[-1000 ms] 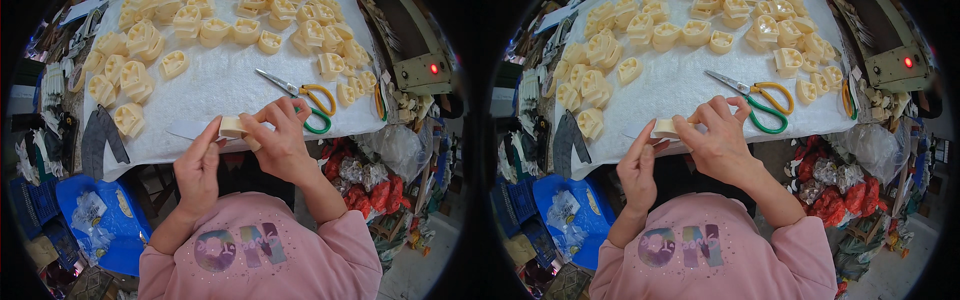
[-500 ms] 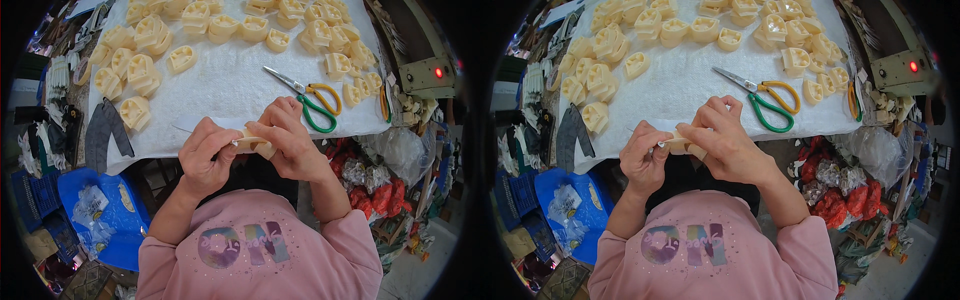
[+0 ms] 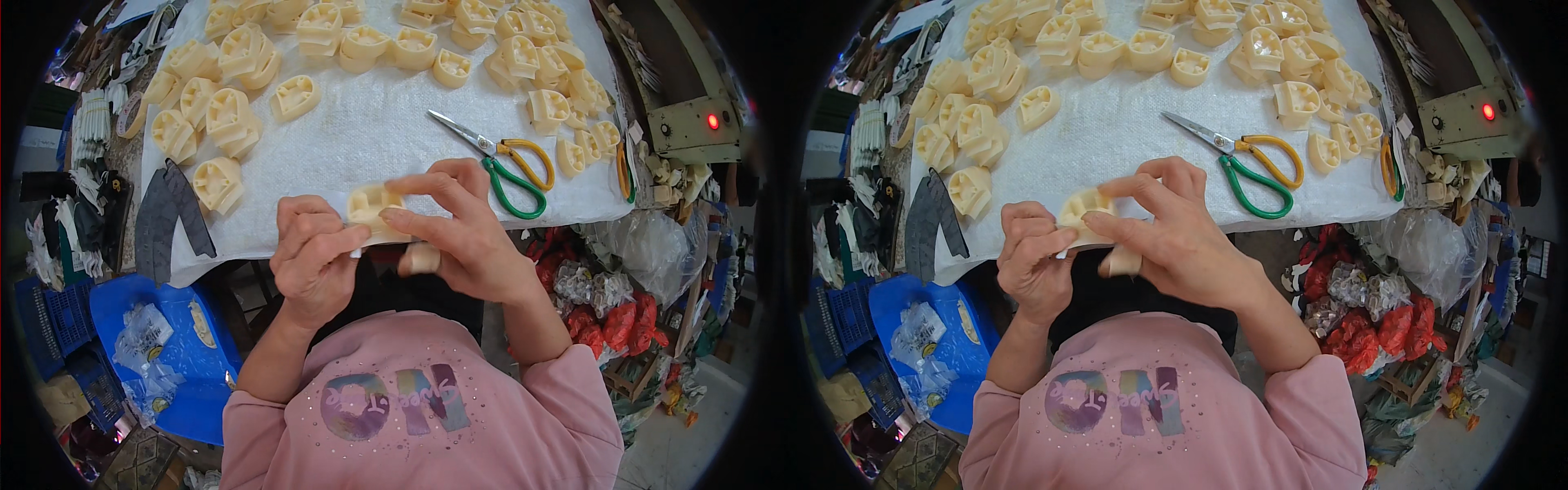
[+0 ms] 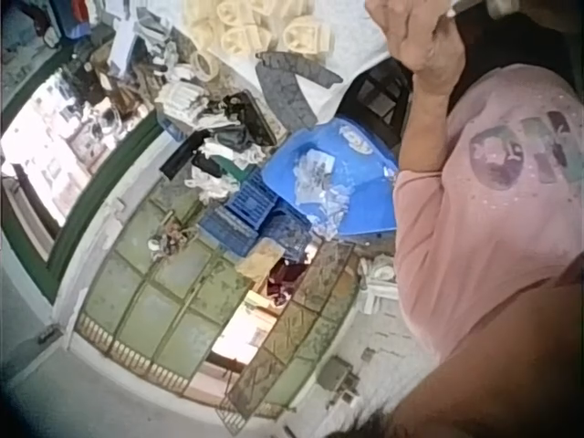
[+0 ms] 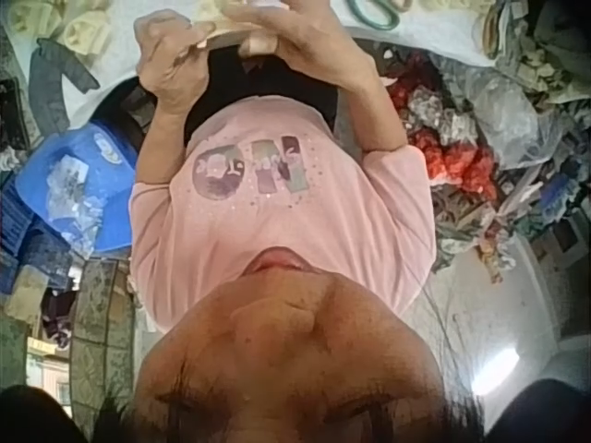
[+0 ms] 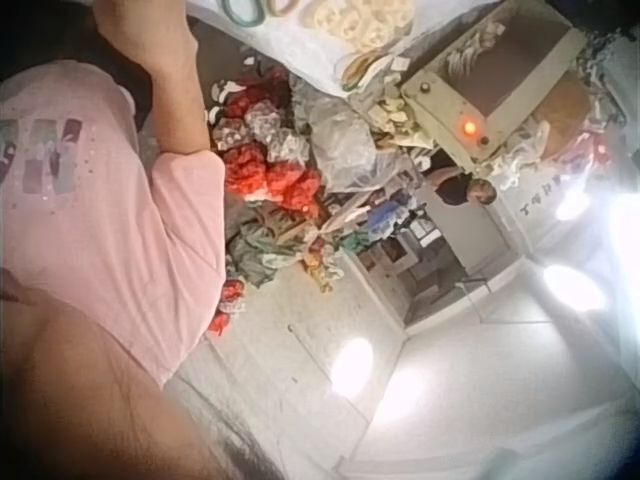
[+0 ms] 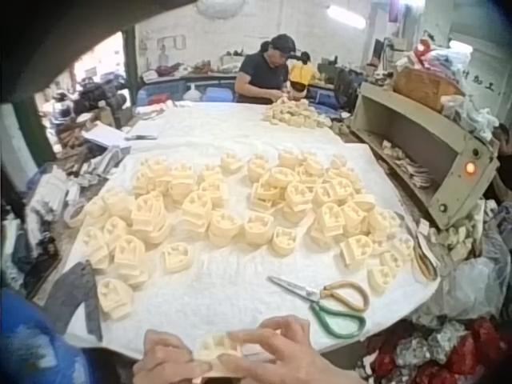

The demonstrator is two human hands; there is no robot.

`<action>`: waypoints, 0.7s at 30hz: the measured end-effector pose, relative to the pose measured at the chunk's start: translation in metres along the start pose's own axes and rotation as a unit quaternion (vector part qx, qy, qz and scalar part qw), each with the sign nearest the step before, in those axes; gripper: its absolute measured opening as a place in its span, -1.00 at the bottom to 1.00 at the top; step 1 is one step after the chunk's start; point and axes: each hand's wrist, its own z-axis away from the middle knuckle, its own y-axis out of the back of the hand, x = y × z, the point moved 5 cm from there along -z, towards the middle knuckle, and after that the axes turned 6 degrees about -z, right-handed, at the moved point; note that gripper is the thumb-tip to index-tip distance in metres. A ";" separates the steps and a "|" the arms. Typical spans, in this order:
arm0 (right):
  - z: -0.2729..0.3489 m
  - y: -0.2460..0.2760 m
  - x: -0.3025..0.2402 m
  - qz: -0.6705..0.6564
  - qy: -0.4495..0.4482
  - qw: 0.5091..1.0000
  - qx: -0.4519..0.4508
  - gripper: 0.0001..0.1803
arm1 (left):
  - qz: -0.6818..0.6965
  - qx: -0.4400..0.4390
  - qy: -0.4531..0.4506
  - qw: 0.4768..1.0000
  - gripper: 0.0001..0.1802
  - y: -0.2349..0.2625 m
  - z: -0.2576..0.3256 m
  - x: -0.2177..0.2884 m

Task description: Cutting and assembling small shoe components, possibly heels or internal structural parts, using scissors and manual manipulation.

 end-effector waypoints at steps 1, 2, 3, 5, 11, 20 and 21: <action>-0.001 0.001 -0.004 -0.022 -0.026 0.999 0.019 -0.52 | -0.004 0.001 0.001 1.000 -0.63 0.004 0.001 -0.002; 0.001 -0.002 -0.006 -0.025 -0.022 0.999 0.017 -0.52 | -0.008 0.017 0.018 1.000 -0.63 0.009 0.002 -0.006; 0.004 0.002 -0.007 -0.044 -0.035 0.994 0.089 -0.53 | -0.012 0.035 0.035 0.999 -0.63 0.014 0.003 -0.007; 0.027 0.002 0.004 -0.095 -0.101 0.976 0.169 -0.57 | 0.001 0.034 0.039 0.999 -0.63 0.015 0.002 -0.006; 0.055 -0.058 0.025 -0.586 -0.351 0.712 0.163 -0.69 | 0.107 0.057 0.011 0.993 -0.66 0.005 -0.007 0.016; 0.049 -0.030 0.031 -0.618 -0.302 0.674 0.269 -0.73 | -0.026 -0.081 -0.092 0.992 -0.74 -0.010 -0.005 0.026; 0.048 -0.029 0.028 -0.618 -0.303 0.673 0.271 -0.73 | -0.024 -0.082 -0.092 0.992 -0.74 -0.011 -0.006 0.026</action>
